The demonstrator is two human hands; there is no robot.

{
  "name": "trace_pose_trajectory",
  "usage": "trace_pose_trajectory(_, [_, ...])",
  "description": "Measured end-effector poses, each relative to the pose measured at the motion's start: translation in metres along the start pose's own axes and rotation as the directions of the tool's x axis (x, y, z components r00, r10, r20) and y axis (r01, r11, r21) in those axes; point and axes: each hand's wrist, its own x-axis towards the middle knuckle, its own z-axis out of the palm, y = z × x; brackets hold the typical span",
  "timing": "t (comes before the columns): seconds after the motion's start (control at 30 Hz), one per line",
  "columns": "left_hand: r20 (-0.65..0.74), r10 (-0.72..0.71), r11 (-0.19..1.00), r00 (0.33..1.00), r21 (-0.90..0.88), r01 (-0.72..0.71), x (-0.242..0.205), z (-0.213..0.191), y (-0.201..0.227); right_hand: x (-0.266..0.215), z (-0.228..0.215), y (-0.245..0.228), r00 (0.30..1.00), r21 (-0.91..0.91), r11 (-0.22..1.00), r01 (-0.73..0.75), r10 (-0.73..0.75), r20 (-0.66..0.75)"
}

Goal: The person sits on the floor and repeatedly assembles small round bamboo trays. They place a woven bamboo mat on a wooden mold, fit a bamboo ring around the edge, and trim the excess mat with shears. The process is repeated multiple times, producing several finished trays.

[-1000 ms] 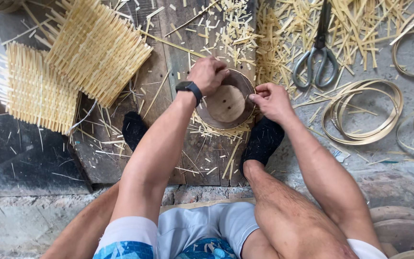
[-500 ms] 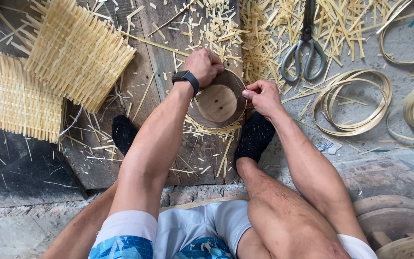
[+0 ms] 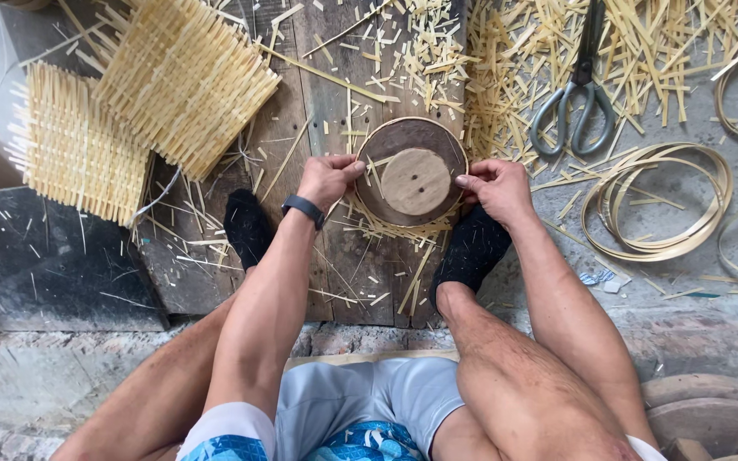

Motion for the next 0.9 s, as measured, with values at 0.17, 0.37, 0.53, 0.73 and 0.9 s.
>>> trace_pose_trajectory(0.17, [-0.196,0.074,0.971,0.978,0.238,-0.026,0.004,0.008,0.0,-0.006,0.007,-0.004,0.996,-0.067,0.997,0.045,-0.049,-0.07])
trace_pose_trajectory(0.37, [-0.212,0.022,0.999,0.977,0.035,-0.015,-0.01,0.013,0.003,-0.03,0.004,-0.024,0.989,0.302,0.942,0.148,-0.145,-0.032])
trace_pose_trajectory(0.53, [0.145,-0.148,0.791,0.978,-0.577,0.205,-0.055,0.031,-0.03,-0.041,0.005,-0.02,0.983,0.474,0.876,-0.093,0.005,0.184])
trace_pose_trajectory(0.73, [0.132,-0.099,0.808,0.986,-0.567,0.157,-0.057,0.077,-0.073,-0.03,0.025,0.004,0.996,0.32,0.943,-0.089,0.078,0.045])
trace_pose_trajectory(0.9, [0.038,-0.128,0.843,0.991,-0.522,0.129,-0.051,0.085,-0.073,-0.027,0.032,0.012,0.997,0.338,0.939,-0.064,0.073,-0.015])
